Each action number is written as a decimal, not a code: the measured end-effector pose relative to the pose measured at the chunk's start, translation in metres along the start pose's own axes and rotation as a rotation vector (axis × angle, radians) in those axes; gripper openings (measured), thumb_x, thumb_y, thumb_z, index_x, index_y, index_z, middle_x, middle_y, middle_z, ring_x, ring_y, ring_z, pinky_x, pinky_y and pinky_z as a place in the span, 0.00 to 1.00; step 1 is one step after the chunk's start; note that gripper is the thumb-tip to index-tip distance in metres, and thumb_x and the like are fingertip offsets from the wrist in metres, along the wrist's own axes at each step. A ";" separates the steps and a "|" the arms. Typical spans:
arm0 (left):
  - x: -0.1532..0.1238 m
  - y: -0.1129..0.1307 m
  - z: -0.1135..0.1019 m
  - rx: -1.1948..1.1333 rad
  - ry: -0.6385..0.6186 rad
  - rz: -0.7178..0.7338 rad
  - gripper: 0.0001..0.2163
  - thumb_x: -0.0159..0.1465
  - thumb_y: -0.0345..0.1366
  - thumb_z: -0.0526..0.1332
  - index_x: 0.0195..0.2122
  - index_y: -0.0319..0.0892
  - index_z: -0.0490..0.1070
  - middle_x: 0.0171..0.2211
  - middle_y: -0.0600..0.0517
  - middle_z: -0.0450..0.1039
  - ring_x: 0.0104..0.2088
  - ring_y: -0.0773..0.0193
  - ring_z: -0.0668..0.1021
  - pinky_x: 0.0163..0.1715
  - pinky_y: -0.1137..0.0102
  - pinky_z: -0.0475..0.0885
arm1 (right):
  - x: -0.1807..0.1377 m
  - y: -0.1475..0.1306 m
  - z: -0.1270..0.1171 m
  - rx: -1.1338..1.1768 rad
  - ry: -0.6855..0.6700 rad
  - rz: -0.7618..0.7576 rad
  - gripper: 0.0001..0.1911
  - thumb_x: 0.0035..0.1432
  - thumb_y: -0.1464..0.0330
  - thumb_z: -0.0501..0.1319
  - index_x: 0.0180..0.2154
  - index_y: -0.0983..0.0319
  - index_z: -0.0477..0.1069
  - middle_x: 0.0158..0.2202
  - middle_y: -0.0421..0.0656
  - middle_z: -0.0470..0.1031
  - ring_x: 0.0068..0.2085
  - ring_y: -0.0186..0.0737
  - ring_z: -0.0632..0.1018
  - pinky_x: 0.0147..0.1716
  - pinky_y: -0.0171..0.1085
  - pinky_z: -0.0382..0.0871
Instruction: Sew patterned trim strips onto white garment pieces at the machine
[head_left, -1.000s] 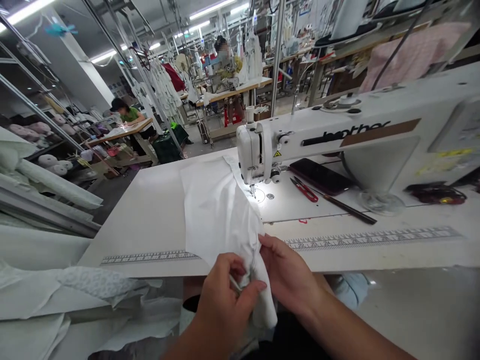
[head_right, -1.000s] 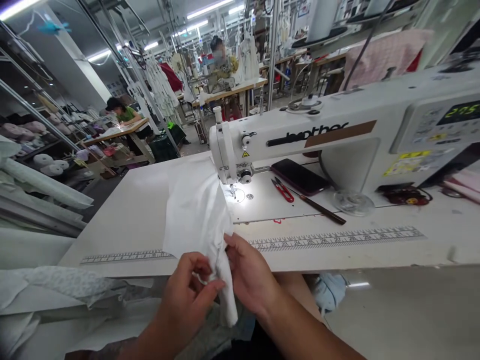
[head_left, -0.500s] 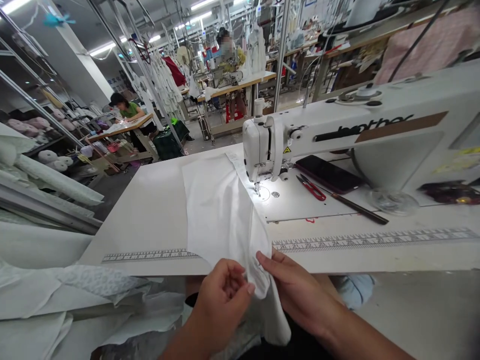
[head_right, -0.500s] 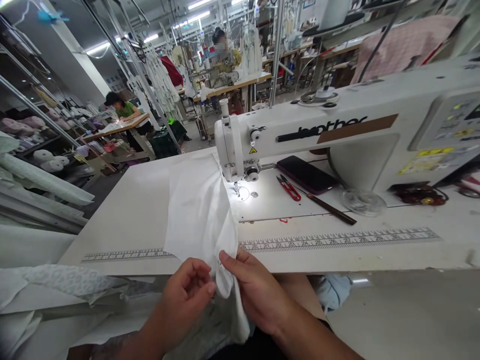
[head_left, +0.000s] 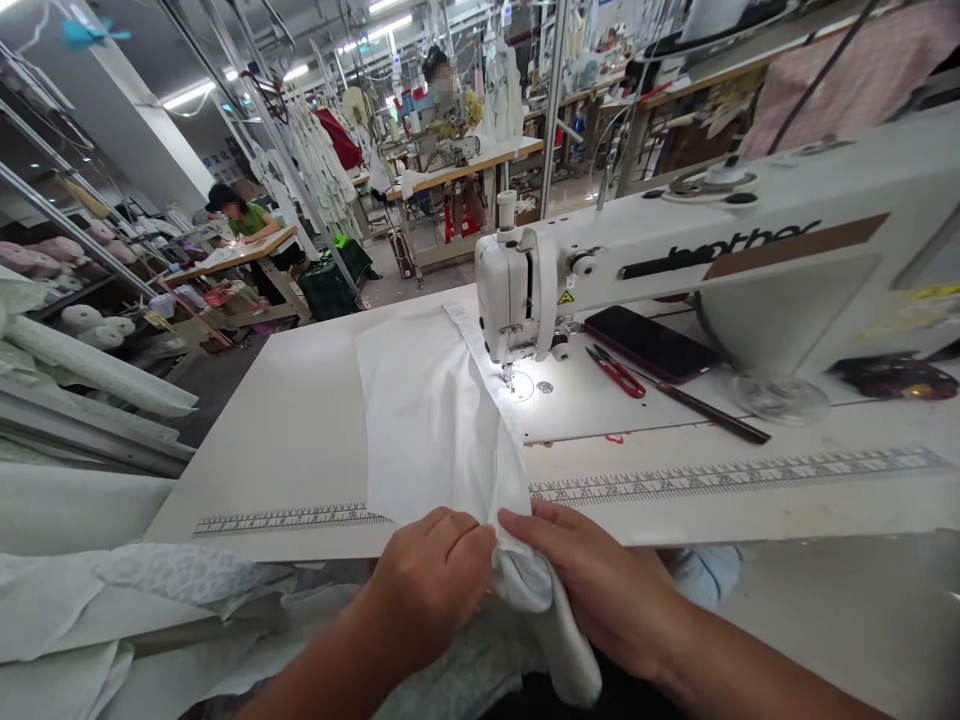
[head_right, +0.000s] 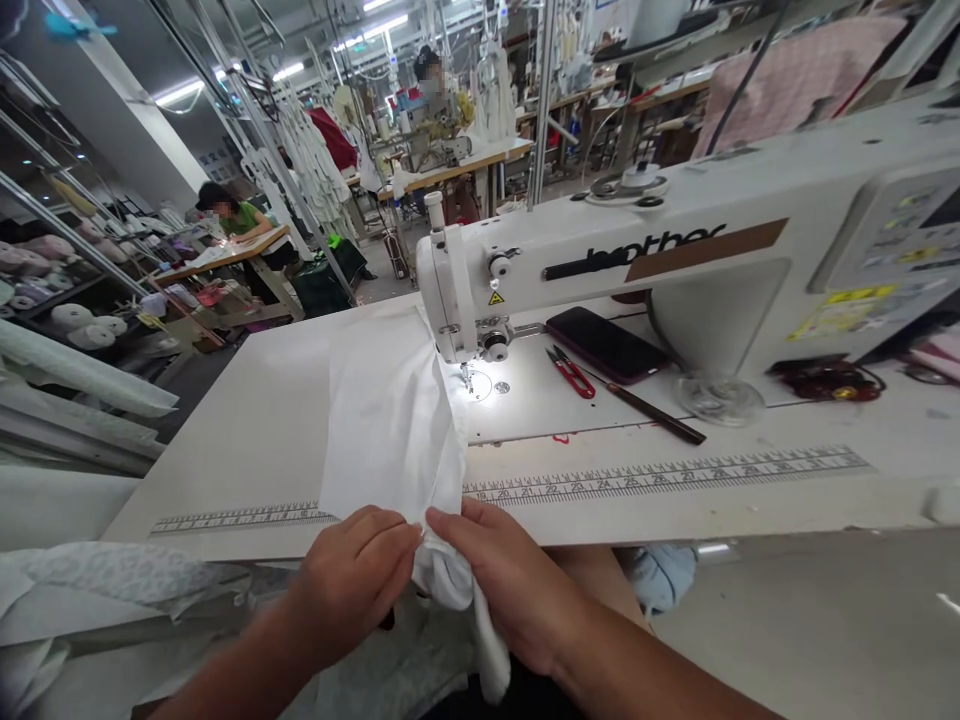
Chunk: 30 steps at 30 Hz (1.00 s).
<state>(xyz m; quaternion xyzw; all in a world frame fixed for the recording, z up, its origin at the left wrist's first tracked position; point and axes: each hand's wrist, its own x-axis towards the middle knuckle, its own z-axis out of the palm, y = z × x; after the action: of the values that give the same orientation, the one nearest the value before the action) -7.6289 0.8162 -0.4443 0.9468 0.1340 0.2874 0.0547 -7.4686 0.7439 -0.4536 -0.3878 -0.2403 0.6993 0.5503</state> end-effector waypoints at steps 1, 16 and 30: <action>0.004 -0.005 -0.004 0.005 -0.042 0.059 0.08 0.64 0.22 0.54 0.38 0.38 0.70 0.30 0.48 0.75 0.29 0.62 0.76 0.28 0.69 0.74 | 0.001 -0.002 -0.001 0.065 -0.016 0.048 0.12 0.58 0.60 0.64 0.38 0.62 0.78 0.28 0.43 0.78 0.31 0.40 0.78 0.39 0.40 0.72; 0.035 -0.030 -0.012 -0.110 -0.209 0.340 0.06 0.64 0.24 0.57 0.38 0.35 0.73 0.32 0.47 0.78 0.31 0.63 0.76 0.30 0.67 0.74 | 0.000 -0.021 -0.014 -0.009 -0.042 0.148 0.10 0.54 0.64 0.63 0.37 0.61 0.77 0.31 0.42 0.78 0.34 0.41 0.77 0.38 0.37 0.68; 0.079 -0.031 0.002 -0.968 -0.688 -1.044 0.08 0.52 0.35 0.67 0.29 0.39 0.70 0.24 0.54 0.72 0.25 0.67 0.76 0.29 0.69 0.73 | -0.011 -0.027 -0.020 -0.849 -0.003 -0.190 0.09 0.66 0.64 0.52 0.41 0.58 0.68 0.38 0.39 0.75 0.40 0.39 0.75 0.40 0.36 0.68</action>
<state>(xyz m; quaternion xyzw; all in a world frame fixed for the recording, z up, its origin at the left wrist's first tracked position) -7.5718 0.8684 -0.4100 0.6683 0.3965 -0.0582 0.6267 -7.4354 0.7392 -0.4415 -0.5547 -0.5420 0.4854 0.4036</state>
